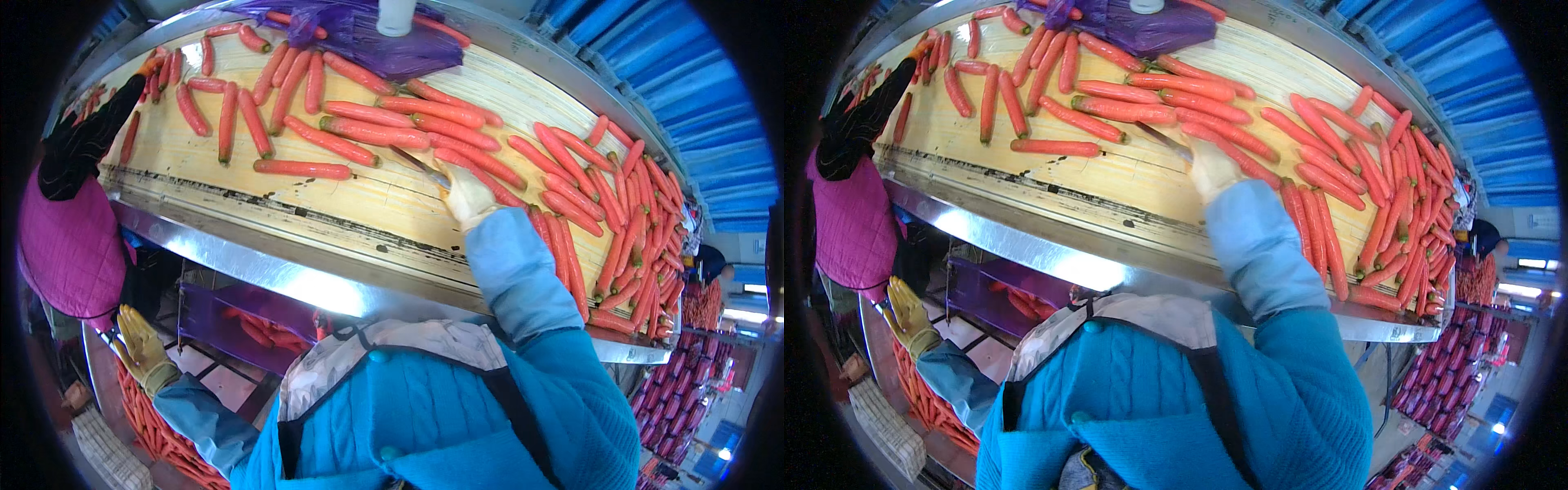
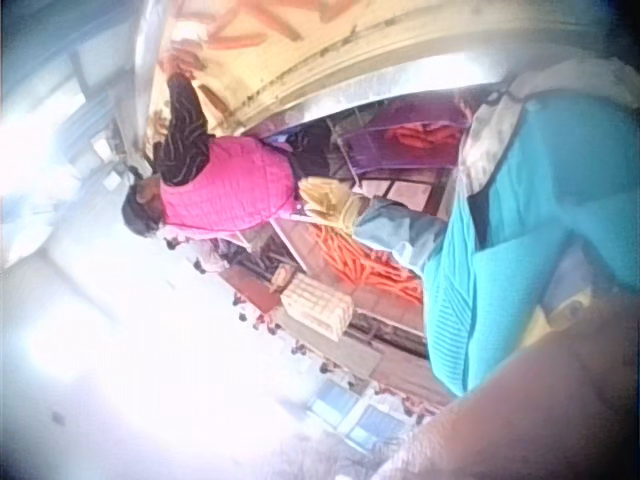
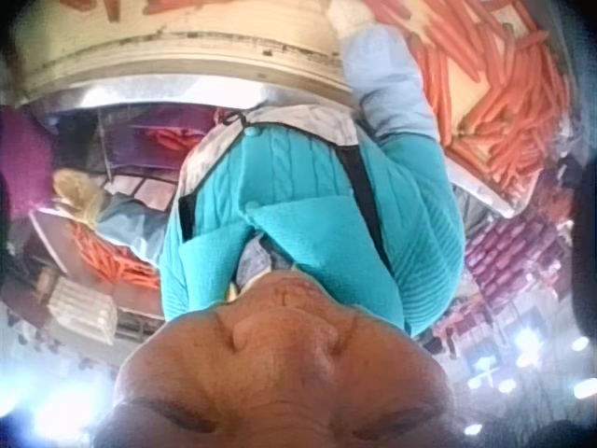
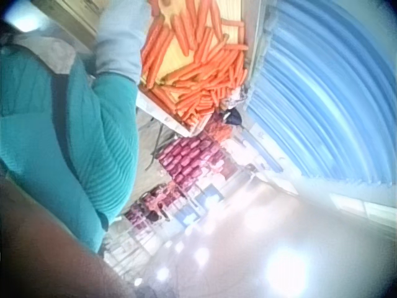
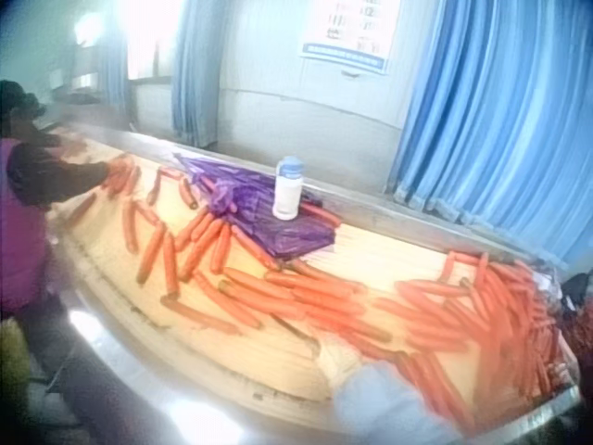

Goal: The person repeatedly picks carrots from a rotating table, trims the ends with a knife, and places them into a bin. The process is continuous, with the person handling carrots one at a time and occasionally adjusting their position on the table.

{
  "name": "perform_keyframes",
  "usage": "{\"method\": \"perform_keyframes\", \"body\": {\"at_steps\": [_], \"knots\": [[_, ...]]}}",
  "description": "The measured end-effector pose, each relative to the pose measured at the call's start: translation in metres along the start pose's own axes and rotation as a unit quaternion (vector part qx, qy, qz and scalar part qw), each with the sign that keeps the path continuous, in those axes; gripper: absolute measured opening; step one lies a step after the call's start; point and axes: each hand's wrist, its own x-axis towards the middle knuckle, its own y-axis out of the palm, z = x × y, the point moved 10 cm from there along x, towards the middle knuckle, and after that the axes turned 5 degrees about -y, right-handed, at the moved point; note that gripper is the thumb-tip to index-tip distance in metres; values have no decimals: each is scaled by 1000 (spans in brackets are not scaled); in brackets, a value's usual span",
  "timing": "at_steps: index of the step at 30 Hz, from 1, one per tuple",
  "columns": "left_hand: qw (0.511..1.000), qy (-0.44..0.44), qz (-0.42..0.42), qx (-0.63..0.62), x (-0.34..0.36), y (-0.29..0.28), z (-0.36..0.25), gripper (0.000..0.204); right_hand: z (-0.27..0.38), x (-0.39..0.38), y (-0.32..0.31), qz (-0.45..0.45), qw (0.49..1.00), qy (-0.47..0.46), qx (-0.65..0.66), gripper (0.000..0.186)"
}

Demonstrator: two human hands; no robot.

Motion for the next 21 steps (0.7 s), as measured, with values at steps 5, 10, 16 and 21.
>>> {"method": "perform_keyframes", "body": {"at_steps": [5, 10, 16, 21], "knots": [[963, -239, 119, -48, 29, 125, 146, 51, 4, -49, -6, 135, 989, 10, 66, 42], [852, -7, 135, 506, 100, 177, 221, 60, 45, -75, 3, 228, 965, 20, 126, 43], [706, -36, 178, 684, 211, 161, 337, 62, 62, -57, 20, 246, 956, 44, 151, 48], [845, -89, 168, 499, 207, 152, 431, 49, 66, -51, 32, 245, 938, 90, 226, 46]]}}
